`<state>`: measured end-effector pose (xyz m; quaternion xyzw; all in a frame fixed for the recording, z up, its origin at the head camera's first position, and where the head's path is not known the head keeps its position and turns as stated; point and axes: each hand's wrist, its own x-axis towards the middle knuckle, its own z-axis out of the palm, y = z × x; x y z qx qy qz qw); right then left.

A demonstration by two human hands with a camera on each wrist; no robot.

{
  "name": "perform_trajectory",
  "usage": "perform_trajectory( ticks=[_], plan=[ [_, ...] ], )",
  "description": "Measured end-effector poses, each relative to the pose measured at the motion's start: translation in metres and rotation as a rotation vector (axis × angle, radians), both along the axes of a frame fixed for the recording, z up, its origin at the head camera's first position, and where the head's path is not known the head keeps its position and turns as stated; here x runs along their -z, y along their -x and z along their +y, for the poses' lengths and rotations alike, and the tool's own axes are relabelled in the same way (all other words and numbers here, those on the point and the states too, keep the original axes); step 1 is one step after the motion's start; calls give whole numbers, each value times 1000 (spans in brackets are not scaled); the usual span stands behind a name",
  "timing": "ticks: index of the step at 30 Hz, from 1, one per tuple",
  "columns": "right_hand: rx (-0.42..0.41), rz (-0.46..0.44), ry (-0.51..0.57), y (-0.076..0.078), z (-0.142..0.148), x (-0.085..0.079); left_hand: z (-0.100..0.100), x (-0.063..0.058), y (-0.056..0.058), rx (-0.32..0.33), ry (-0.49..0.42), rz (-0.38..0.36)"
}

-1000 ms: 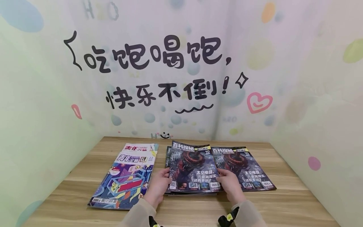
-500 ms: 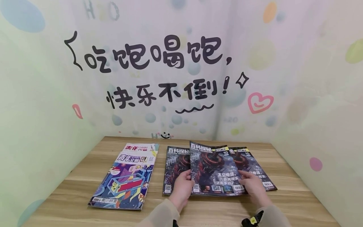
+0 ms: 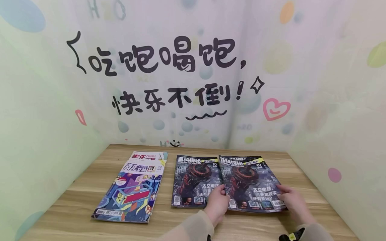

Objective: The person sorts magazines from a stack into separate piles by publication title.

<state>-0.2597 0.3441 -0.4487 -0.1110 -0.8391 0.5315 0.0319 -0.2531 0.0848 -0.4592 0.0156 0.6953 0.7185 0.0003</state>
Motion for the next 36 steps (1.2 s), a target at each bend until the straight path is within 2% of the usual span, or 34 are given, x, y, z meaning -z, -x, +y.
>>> perform_trajectory(
  ticks=[3, 7, 16, 19, 25, 30, 32, 36],
  plan=[
    [3, 2, -51, -1, 10, -1, 9, -4, -2, 31, -17, -18],
    [-3, 7, -61, -3, 20, 0, 19, -6, -4, 62, 6, -48],
    [25, -10, -117, -4, 32, 3, 26, -7, -11, 153, 4, -84],
    [38, -22, -166, -4, 36, 3, 25, -9, -16, 156, 47, -75],
    [30, -31, -262, -6, 40, 1, 23, -13, -19, 187, 92, -110],
    [13, -15, -359, -6, 36, -3, 19, -20, -21, 208, 80, -90],
    [-5, 1, -397, -6, 31, -8, 15, -22, -19, 209, 54, -82],
    [-41, 6, -410, -1, 11, -16, 0, -21, -10, 208, 74, -76]
  ],
)
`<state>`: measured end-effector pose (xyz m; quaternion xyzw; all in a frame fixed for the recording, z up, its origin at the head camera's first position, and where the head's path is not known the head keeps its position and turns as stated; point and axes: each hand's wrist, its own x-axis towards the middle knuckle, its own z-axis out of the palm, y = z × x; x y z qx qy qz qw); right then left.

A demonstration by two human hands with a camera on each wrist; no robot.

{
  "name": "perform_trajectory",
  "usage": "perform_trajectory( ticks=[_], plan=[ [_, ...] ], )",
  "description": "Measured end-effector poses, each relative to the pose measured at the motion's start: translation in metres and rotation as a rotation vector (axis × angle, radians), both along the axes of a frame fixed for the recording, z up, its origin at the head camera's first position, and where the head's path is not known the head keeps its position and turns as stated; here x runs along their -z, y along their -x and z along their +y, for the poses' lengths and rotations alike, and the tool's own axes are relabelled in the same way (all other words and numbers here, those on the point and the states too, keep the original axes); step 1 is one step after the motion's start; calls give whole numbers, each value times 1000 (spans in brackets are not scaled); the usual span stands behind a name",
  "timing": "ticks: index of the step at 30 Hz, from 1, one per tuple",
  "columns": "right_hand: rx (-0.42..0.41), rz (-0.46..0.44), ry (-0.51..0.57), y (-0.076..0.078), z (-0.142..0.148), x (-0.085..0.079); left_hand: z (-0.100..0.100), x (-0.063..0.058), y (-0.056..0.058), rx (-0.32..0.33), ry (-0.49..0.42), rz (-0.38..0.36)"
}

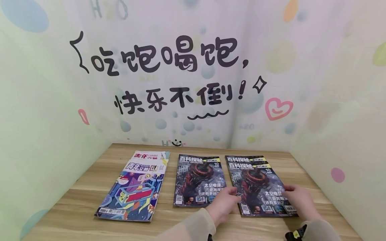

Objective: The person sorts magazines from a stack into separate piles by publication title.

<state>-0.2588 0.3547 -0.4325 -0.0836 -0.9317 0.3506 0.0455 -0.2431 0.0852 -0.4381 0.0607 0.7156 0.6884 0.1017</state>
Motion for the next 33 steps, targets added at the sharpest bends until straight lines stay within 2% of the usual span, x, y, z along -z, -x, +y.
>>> perform_trajectory(
  ticks=[8, 20, 27, 33],
  plan=[
    [-22, 28, 127, 12, -60, -2, -41, 5, 19, 2, 125, 94],
    [-70, 64, 243, 25, -137, 11, -100, 7, 34, -68, 205, 78],
    [-47, 84, 286, 29, -168, 14, -129, 9, 42, -138, 175, 78],
    [-26, 99, 309, 32, -185, 19, -147, 11, 44, -199, 151, 75]
  ],
)
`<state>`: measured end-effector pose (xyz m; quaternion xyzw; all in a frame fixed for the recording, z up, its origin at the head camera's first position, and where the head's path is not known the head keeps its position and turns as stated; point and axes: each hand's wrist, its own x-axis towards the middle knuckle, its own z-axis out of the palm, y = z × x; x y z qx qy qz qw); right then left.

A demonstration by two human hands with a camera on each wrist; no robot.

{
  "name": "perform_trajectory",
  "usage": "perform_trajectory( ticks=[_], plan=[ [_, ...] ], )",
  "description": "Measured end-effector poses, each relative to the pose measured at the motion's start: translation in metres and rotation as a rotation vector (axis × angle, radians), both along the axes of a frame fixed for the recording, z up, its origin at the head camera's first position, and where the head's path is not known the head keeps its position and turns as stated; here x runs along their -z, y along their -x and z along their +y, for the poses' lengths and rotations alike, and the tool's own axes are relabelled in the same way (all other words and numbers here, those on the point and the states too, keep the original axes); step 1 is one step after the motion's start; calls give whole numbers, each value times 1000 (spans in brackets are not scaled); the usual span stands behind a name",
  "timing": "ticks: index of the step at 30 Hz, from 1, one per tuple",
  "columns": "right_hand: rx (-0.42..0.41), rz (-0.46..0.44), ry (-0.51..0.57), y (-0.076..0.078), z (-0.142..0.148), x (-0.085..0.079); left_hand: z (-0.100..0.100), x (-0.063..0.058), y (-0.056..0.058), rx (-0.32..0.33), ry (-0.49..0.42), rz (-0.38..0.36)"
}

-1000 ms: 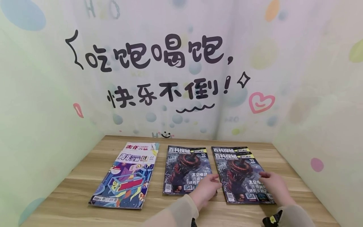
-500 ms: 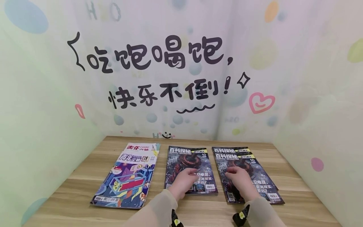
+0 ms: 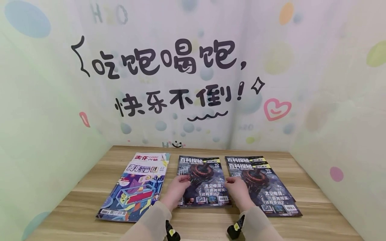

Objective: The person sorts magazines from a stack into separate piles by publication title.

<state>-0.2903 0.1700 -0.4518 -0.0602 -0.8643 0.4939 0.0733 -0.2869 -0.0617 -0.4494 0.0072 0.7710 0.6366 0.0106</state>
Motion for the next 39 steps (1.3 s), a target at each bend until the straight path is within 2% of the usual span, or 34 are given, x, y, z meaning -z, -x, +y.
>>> perform_trajectory(
  ticks=[7, 13, 16, 20, 24, 30, 39],
  plan=[
    [8, -27, 35, -1, -14, 6, -13, 6, -3, -100, 7, -54],
    [19, -22, 20, -3, -17, 7, -13, 12, -2, -135, -21, -50],
    [24, -24, 1, -4, -16, 9, -11, 14, -2, -144, -28, -83],
    [21, -37, -14, -4, -16, 12, -12, 16, -1, -138, 13, -106],
    [17, -45, -32, -3, -15, 14, -14, 18, -3, -132, 65, -81],
    [3, -37, -29, -3, -12, 15, -16, 20, -4, -137, 96, -51],
    [8, -35, 34, -5, -9, 16, -16, 22, -2, -150, 62, -34]
  ],
)
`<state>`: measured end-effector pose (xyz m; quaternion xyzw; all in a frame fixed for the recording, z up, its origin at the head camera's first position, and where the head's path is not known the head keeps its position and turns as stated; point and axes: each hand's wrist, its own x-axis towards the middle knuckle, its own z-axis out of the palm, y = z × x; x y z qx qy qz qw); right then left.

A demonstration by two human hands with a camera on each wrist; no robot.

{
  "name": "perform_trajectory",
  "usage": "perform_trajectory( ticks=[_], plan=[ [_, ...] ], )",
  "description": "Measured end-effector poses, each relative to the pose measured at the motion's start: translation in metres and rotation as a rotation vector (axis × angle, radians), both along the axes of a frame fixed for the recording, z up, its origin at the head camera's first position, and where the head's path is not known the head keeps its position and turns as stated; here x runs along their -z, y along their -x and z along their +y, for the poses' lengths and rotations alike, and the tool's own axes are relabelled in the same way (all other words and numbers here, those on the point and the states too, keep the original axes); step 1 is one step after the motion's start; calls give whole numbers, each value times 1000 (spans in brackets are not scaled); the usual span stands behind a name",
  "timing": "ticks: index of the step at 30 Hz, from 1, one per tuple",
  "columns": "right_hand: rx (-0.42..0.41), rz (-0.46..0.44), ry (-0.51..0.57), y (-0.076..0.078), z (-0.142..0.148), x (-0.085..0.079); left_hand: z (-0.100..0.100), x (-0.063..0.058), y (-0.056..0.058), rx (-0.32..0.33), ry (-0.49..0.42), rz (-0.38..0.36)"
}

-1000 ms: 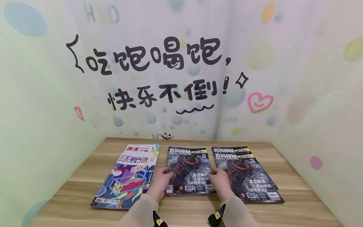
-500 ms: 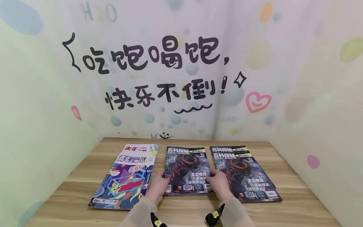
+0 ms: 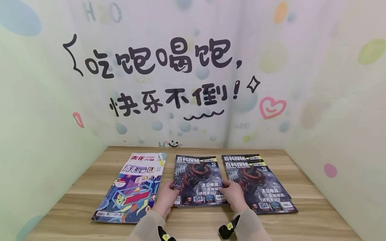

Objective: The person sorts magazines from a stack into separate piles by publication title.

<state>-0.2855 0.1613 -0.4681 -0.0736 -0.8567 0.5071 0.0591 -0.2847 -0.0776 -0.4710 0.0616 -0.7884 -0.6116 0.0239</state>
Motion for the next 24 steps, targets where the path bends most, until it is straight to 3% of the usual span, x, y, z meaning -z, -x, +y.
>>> perform_trajectory(
  ticks=[9, 24],
  plan=[
    [8, -2, 38, 1, 2, 2, -2, 0, 1, 46, -102, -40],
    [17, -21, 59, 1, 1, 2, -5, -5, -1, 108, -39, -14]
  ],
)
